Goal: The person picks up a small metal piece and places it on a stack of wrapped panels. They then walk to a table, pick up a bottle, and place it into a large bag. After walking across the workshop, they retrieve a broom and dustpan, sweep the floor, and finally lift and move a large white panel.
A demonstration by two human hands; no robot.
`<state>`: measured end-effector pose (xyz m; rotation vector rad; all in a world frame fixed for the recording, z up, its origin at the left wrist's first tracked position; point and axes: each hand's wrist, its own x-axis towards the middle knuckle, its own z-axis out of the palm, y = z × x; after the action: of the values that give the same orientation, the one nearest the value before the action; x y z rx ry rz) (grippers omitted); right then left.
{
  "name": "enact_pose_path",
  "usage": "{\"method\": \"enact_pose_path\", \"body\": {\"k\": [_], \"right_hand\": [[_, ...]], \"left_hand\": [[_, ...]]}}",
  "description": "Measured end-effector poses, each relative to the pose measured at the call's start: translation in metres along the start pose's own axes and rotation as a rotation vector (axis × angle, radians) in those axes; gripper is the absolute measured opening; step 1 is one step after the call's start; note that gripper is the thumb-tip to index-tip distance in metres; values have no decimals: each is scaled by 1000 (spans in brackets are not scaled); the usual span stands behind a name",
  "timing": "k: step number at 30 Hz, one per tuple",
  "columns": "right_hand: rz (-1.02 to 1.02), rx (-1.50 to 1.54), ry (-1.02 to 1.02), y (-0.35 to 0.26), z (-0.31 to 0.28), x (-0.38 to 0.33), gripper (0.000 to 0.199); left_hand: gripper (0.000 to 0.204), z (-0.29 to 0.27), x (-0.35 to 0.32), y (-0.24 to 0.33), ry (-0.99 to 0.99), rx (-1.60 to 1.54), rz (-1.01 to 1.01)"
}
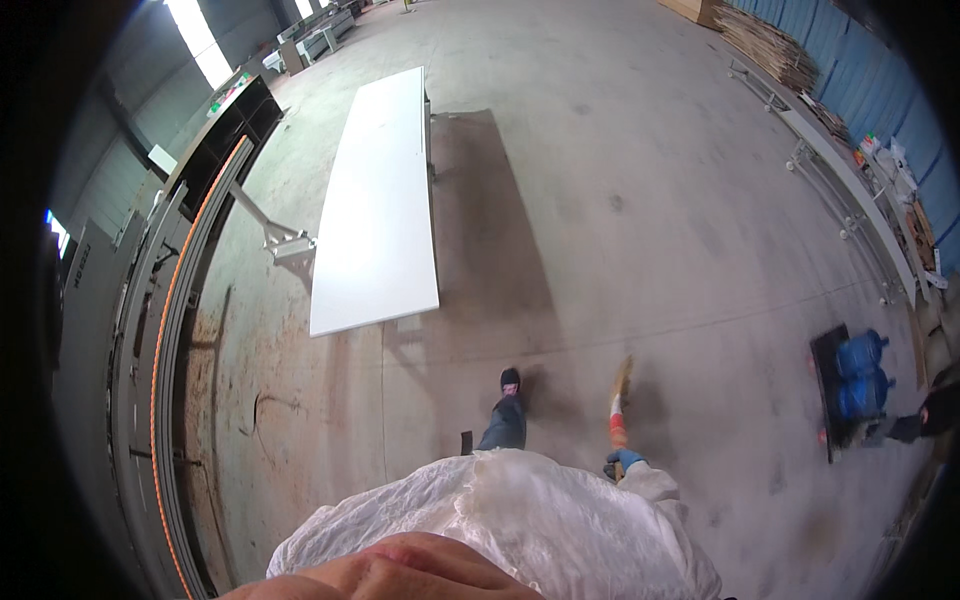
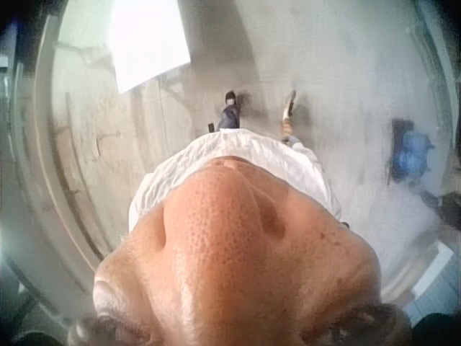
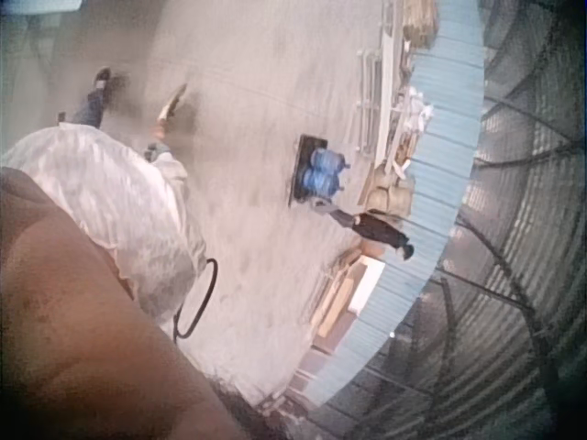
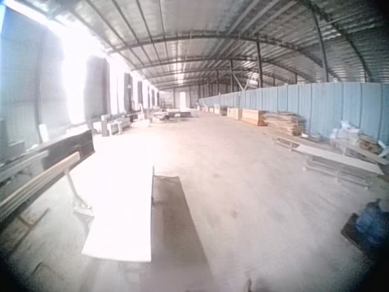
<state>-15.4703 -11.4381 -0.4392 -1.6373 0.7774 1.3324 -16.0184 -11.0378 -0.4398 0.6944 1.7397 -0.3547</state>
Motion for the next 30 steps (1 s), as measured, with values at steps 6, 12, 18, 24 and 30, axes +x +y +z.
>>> {"method": "enact_pose_path", "body": {"k": [6, 12, 18, 24, 30], "right_hand": [[-490, -494, -172, -259, 69, 51, 9], [48, 100, 4, -510, 175, 44, 14], [-16, -29, -30, -753, 239, 158, 17], [-130, -260, -79, -1033, 299, 233, 19], [-121, -206, -84, -1305, 395, 283, 21]], "left_hand": [[45, 51, 40, 305, 25, -109, 36], [54, 150, 15, 809, 327, 584, 768], [42, 289, -30, 1213, 46, 151, 1238], [34, 341, 1, 1347, 174, 480, 743], [31, 307, 83, 1376, -93, 55, 130]]}}
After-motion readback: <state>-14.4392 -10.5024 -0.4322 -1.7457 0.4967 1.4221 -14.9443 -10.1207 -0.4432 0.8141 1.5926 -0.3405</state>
